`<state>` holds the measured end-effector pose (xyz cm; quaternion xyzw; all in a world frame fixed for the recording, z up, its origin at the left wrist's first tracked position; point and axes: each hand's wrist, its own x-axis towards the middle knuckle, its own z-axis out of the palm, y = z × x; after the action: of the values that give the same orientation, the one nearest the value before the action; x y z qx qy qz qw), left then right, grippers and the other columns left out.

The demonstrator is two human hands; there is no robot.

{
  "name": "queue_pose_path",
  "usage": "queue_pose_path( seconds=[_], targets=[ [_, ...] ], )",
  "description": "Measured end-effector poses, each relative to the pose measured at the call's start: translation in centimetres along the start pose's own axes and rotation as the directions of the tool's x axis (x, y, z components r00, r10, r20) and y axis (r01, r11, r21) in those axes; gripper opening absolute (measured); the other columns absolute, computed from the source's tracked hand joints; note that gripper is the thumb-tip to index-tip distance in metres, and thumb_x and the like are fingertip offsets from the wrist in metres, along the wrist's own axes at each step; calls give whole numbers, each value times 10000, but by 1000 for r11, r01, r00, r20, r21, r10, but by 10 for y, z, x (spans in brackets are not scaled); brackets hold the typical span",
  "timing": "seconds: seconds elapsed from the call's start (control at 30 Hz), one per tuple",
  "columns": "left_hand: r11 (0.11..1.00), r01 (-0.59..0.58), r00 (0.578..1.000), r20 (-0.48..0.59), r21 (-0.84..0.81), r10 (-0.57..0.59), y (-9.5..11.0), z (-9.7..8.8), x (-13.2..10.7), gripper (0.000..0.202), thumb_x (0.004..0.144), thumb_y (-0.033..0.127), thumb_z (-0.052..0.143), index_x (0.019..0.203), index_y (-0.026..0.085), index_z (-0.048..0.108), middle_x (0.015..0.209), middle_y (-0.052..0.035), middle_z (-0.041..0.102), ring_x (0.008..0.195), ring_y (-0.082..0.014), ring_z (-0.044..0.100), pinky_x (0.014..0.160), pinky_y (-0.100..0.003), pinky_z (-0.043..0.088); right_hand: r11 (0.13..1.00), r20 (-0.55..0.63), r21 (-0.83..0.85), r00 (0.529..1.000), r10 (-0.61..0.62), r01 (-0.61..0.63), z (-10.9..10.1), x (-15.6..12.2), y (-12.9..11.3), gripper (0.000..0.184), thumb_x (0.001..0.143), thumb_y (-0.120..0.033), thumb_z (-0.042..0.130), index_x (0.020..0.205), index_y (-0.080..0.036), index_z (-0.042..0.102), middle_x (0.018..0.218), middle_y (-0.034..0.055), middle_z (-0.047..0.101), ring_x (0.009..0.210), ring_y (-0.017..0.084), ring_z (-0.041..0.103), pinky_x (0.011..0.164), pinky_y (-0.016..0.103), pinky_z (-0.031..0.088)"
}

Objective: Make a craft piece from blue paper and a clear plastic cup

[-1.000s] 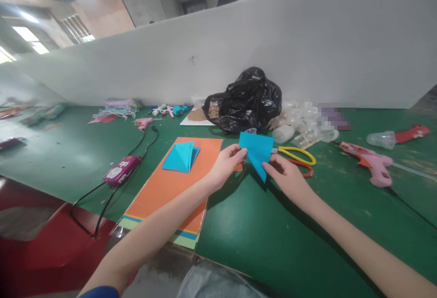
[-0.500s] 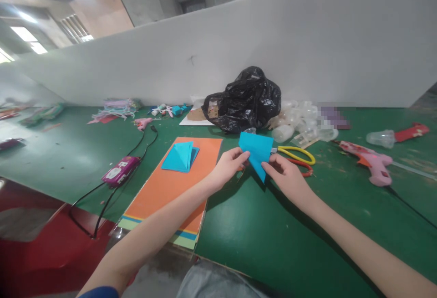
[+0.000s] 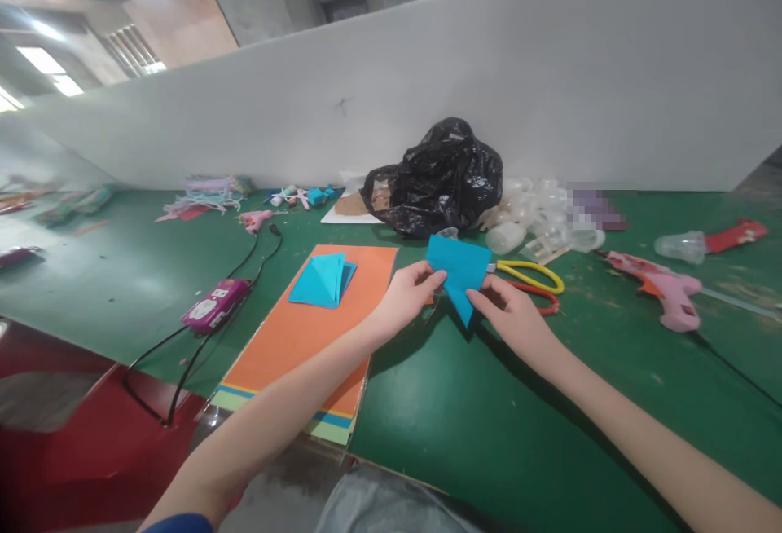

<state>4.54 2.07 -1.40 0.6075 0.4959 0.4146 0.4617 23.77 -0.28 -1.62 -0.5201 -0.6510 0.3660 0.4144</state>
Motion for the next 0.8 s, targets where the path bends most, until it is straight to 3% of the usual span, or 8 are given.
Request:
queue_pose_path(
  seconds=[0.23, 0.57, 0.8],
  targets=[
    [1000, -4, 999, 38, 22, 4, 3, 1, -5, 334, 945, 420, 619, 712, 204, 517, 635, 50, 515, 590, -114, 461, 616, -280, 356, 999, -73, -47, 997, 8, -12, -1, -2, 3, 448, 858, -591, 594, 619, -274, 387, 581, -46, 393, 587, 172, 425, 572, 309, 420],
    [997, -66, 997, 36, 34, 65, -3, 3, -7, 389, 949, 536, 608, 748, 207, 552, 731, 12, 593, 691, -132, 515, 670, -291, 405, 997, -100, -81, 995, 1, -9, -4, -2, 6, 537, 850, -726, 603, 608, -265, 471, 601, -17, 475, 622, 199, 458, 588, 330, 415],
    [999, -39, 992, 120, 3, 39, -8, 7, -11, 427, 952, 581, 607, 762, 200, 574, 805, -25, 695, 706, -144, 571, 692, -309, 436, 996, -121, -82, 993, 8, -18, -5, -2, 5, 554, 847, -737, 609, 602, -256, 484, 592, -22, 456, 609, 188, 441, 565, 317, 400]
  ],
)
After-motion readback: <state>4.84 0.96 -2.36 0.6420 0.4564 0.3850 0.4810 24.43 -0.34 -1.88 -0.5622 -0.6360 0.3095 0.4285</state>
